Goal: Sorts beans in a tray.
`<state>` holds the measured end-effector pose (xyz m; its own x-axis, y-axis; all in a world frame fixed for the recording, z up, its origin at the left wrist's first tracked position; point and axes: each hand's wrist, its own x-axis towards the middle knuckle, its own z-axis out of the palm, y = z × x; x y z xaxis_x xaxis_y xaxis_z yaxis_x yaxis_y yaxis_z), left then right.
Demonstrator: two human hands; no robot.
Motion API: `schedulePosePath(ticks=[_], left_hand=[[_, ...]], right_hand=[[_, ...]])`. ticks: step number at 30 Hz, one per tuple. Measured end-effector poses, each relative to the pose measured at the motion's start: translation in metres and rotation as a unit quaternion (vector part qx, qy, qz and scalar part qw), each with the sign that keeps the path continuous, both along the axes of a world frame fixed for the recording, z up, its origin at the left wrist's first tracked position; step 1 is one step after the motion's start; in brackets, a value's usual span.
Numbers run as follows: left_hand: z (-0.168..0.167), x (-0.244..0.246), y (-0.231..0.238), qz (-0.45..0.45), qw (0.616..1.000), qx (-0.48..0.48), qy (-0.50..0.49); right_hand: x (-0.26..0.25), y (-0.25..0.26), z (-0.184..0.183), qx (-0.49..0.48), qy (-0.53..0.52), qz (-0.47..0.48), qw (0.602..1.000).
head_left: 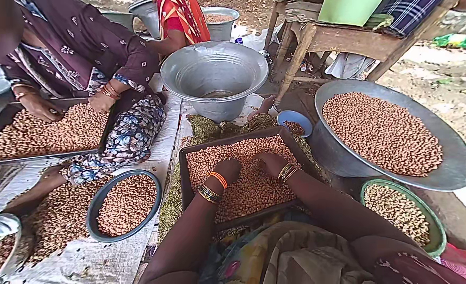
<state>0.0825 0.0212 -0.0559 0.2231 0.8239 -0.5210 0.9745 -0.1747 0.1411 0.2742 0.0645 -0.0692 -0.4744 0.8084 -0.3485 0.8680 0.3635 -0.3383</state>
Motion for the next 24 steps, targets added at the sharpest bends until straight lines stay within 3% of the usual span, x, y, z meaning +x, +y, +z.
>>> schedulePosePath(ticks=[2,5,9,12,16,22,23,24], left_hand=[[-0.001,-0.001,0.001,-0.012,1.000,0.001,0.002],[-0.004,-0.005,0.003,-0.009,0.999,0.009,-0.048],[-0.010,-0.010,0.006,0.008,0.963,0.062,-0.262],[-0.019,-0.003,0.005,0.000,0.912,0.129,-0.390],[-0.024,0.006,0.004,0.020,0.915,0.155,-0.371],[-0.019,0.011,0.004,0.031,0.939,0.142,-0.312],[-0.021,0.010,0.005,0.011,0.938,0.145,-0.315],[-0.023,0.009,0.005,-0.017,0.936,0.147,-0.320]], right_hand=[[0.010,0.008,0.004,0.017,0.006,-0.063,0.998],[0.034,0.018,0.010,-0.012,0.118,-0.079,0.990],[0.045,0.012,0.014,-0.176,0.232,-0.063,0.955],[0.033,0.003,0.013,-0.223,0.268,-0.030,0.937],[0.016,-0.003,0.003,-0.234,0.344,-0.044,0.908],[0.034,0.016,0.007,-0.226,0.271,-0.078,0.932],[0.043,0.021,0.008,-0.211,0.310,-0.119,0.920],[0.053,0.025,0.007,-0.199,0.392,-0.174,0.881]])
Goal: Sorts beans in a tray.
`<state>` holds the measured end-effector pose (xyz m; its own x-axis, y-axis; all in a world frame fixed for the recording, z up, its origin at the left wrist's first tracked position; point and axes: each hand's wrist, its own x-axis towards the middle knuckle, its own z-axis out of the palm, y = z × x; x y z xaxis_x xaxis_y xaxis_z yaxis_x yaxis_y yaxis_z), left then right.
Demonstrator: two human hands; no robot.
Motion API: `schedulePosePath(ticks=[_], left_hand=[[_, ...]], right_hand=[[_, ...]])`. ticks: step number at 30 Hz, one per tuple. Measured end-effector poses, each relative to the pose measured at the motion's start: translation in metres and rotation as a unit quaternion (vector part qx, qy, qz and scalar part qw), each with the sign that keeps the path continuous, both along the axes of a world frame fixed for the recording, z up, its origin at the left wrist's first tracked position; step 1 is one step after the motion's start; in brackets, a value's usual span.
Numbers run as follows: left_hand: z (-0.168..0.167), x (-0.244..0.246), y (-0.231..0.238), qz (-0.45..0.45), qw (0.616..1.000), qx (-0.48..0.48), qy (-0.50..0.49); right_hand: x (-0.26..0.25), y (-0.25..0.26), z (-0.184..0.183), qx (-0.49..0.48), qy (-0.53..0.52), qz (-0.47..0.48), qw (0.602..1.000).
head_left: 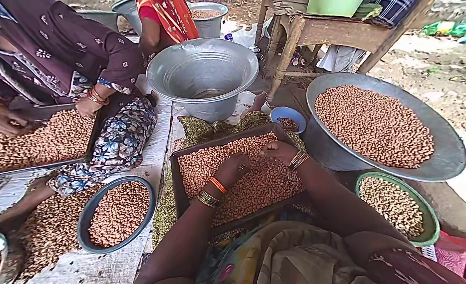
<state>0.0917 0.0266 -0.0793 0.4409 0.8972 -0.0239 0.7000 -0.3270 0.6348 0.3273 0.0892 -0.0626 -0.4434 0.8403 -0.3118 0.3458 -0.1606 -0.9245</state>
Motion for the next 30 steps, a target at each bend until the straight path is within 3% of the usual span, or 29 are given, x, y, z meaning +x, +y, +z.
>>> schedulePosePath(ticks=[1,3,4,5,7,9,10,12,15,18,22,24,25,27,29,30], left_hand=[[-0.001,0.000,-0.001,-0.031,0.999,0.003,0.005],[-0.002,0.003,-0.004,-0.088,0.996,0.008,0.014],[-0.002,0.007,-0.006,-0.108,0.994,0.005,0.024],[-0.001,0.010,-0.007,-0.120,0.991,-0.006,0.050],[0.002,0.012,-0.005,-0.107,0.984,-0.039,0.135],[0.003,0.010,-0.002,-0.060,0.975,-0.066,0.204],[0.005,0.008,-0.001,-0.030,0.972,-0.073,0.222],[0.010,0.004,0.001,0.057,0.967,-0.076,0.237],[0.014,-0.008,0.003,0.185,0.960,-0.048,0.204],[0.011,-0.018,0.004,0.215,0.966,-0.025,0.143],[0.008,-0.013,0.001,0.152,0.986,-0.005,0.070],[0.007,-0.009,0.000,0.081,0.995,-0.001,0.064],[0.005,-0.009,0.000,0.039,0.997,0.005,0.059],[0.001,-0.007,-0.002,-0.032,0.998,0.007,0.045],[-0.005,-0.003,-0.005,-0.089,0.996,0.015,0.019],[-0.006,0.000,-0.008,-0.120,0.993,0.017,0.004]], right_hand=[[0.009,0.005,-0.002,-0.019,0.124,-0.091,0.988],[0.020,0.018,-0.002,-0.090,0.379,-0.233,0.891],[0.024,0.021,0.000,-0.103,0.429,-0.282,0.852],[0.027,0.022,0.001,-0.100,0.426,-0.310,0.844],[0.025,0.016,-0.002,-0.063,0.315,-0.267,0.909],[0.016,0.003,-0.004,0.023,0.119,-0.109,0.987],[0.009,-0.003,0.000,0.072,0.000,-0.012,0.997],[-0.011,-0.011,0.005,0.140,-0.187,0.152,0.960],[-0.035,-0.017,-0.005,0.227,-0.335,0.294,0.866],[-0.046,-0.023,-0.007,0.257,-0.394,0.318,0.823],[-0.047,-0.026,-0.009,0.266,-0.420,0.319,0.807],[-0.041,-0.020,-0.009,0.241,-0.392,0.291,0.839],[-0.033,-0.014,-0.007,0.212,-0.352,0.243,0.879],[-0.010,-0.001,-0.006,0.161,-0.206,0.044,0.964],[0.010,0.007,-0.008,0.129,-0.061,-0.146,0.979],[0.020,0.007,-0.003,0.112,-0.034,-0.163,0.980]])
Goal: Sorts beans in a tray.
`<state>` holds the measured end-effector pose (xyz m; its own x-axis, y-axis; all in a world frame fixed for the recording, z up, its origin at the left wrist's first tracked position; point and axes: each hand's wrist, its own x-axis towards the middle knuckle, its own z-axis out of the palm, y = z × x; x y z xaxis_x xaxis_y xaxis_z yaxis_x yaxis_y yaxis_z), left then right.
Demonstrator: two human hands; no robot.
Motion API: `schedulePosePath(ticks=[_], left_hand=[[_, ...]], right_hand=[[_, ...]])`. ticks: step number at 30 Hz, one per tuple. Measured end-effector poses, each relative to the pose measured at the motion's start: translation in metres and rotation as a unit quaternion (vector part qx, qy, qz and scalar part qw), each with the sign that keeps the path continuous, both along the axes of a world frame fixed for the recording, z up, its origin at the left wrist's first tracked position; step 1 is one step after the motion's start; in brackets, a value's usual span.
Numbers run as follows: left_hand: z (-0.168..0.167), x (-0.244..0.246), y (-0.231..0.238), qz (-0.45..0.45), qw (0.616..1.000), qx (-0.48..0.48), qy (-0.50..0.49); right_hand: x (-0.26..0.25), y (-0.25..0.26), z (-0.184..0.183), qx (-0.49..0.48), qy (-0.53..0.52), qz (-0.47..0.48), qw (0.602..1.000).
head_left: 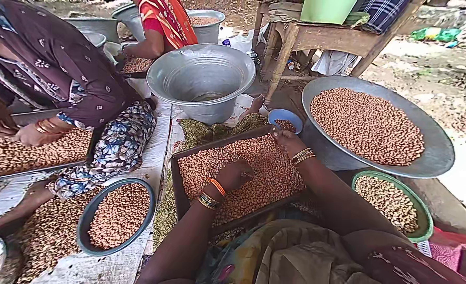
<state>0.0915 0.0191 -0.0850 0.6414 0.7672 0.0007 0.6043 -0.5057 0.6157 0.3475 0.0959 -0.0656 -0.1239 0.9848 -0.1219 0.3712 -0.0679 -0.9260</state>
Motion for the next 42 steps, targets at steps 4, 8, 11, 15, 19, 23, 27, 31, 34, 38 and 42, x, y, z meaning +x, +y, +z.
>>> schedulePosePath(ticks=[4,8,11,15,19,23,27,31,34,38,42], left_hand=[[-0.007,0.021,-0.008,-0.151,0.983,-0.050,-0.096],[-0.004,0.039,-0.016,-0.149,0.984,-0.094,0.021],[0.006,0.036,-0.012,-0.041,0.986,-0.072,0.143],[0.002,0.015,0.003,0.127,0.974,-0.062,0.175],[0.007,0.001,0.004,0.235,0.965,-0.063,0.103],[0.006,0.012,0.000,0.134,0.989,-0.046,0.052],[0.017,0.032,-0.009,0.062,0.981,-0.078,0.168],[0.017,0.034,-0.008,0.076,0.966,-0.114,0.221],[0.011,0.032,-0.007,0.074,0.966,-0.117,0.217],[0.013,0.035,-0.010,0.083,0.959,-0.128,0.240],[0.010,0.032,-0.009,0.071,0.959,-0.119,0.247]], right_hand=[[0.028,-0.027,0.028,-0.040,-0.189,0.345,0.919],[0.019,-0.045,0.010,-0.080,-0.338,0.510,0.787],[0.012,-0.045,0.004,-0.046,-0.320,0.382,0.866],[0.027,-0.043,0.022,-0.047,-0.291,0.310,0.904],[0.080,-0.066,0.057,-0.087,-0.239,0.276,0.927],[0.150,-0.102,0.082,-0.111,-0.352,0.228,0.901],[0.206,-0.119,0.072,-0.215,-0.593,0.207,0.748],[0.202,-0.119,0.070,-0.148,-0.591,0.191,0.769],[0.144,-0.110,0.073,-0.019,-0.450,0.212,0.867],[0.069,-0.086,0.051,0.088,-0.363,0.318,0.871],[0.025,-0.057,0.018,0.066,-0.416,0.391,0.818]])
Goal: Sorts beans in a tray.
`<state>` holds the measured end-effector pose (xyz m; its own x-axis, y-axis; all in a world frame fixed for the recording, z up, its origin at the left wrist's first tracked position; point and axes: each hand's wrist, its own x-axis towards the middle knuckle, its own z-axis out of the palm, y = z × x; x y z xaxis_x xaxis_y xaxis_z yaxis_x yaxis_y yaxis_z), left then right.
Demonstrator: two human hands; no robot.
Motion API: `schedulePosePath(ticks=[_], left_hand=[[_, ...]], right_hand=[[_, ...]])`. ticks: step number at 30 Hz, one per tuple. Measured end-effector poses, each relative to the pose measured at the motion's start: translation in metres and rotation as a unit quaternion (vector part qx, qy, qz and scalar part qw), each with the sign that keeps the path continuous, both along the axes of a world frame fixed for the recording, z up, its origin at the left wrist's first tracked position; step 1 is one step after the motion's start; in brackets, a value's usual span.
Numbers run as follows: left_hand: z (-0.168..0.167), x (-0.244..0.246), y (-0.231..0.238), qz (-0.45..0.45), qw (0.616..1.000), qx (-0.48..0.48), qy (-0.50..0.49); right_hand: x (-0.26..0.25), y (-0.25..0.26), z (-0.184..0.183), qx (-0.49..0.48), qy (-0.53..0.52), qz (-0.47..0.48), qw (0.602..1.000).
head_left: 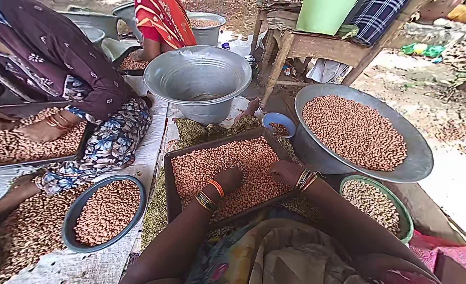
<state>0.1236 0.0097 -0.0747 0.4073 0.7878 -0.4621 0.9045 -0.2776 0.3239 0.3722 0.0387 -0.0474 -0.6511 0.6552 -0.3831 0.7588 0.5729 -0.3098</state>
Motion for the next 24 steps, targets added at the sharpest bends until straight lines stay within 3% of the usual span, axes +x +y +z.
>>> schedulePosePath(ticks=[2,4,5,7,9,11,12,14,15,16,18,20,24], left_hand=[[-0.003,-0.010,0.005,0.015,0.996,0.003,-0.086],[-0.012,-0.026,0.010,0.097,0.957,0.009,-0.272],[-0.020,-0.033,0.013,0.152,0.911,0.009,-0.383],[-0.028,-0.038,0.016,0.248,0.764,-0.023,-0.595],[-0.027,-0.037,0.019,0.280,0.649,-0.049,-0.706],[-0.026,-0.036,0.020,0.283,0.612,-0.047,-0.736],[-0.024,-0.035,0.020,0.283,0.608,-0.053,-0.740],[-0.024,-0.033,0.017,0.299,0.611,-0.079,-0.729],[-0.025,-0.033,0.016,0.311,0.623,-0.081,-0.713],[-0.026,-0.033,0.017,0.317,0.651,-0.067,-0.686],[-0.026,-0.036,0.019,0.301,0.746,-0.005,-0.595],[-0.019,-0.041,0.020,0.253,0.832,0.036,-0.492],[-0.011,-0.045,0.019,0.210,0.909,0.081,-0.352]], right_hand=[[-0.007,0.006,-0.015,0.009,-0.003,-0.002,1.000],[-0.012,0.006,-0.018,0.008,-0.015,-0.015,1.000],[-0.013,0.005,-0.018,0.004,-0.025,-0.025,0.999],[-0.016,0.002,-0.018,-0.005,-0.041,-0.044,0.998],[-0.013,0.003,-0.019,-0.019,-0.016,-0.062,0.998],[-0.012,0.007,-0.014,-0.069,0.127,-0.116,0.983],[-0.014,0.009,-0.008,-0.123,0.218,-0.159,0.955],[-0.027,0.010,0.005,-0.236,0.346,-0.215,0.882],[-0.036,0.012,0.010,-0.260,0.353,-0.215,0.873],[-0.046,0.016,0.013,-0.250,0.325,-0.194,0.891],[-0.068,0.026,0.011,-0.163,0.211,-0.123,0.956],[-0.087,0.031,-0.003,-0.081,0.114,-0.075,0.987],[-0.102,0.028,-0.024,-0.017,0.021,-0.054,0.998]])
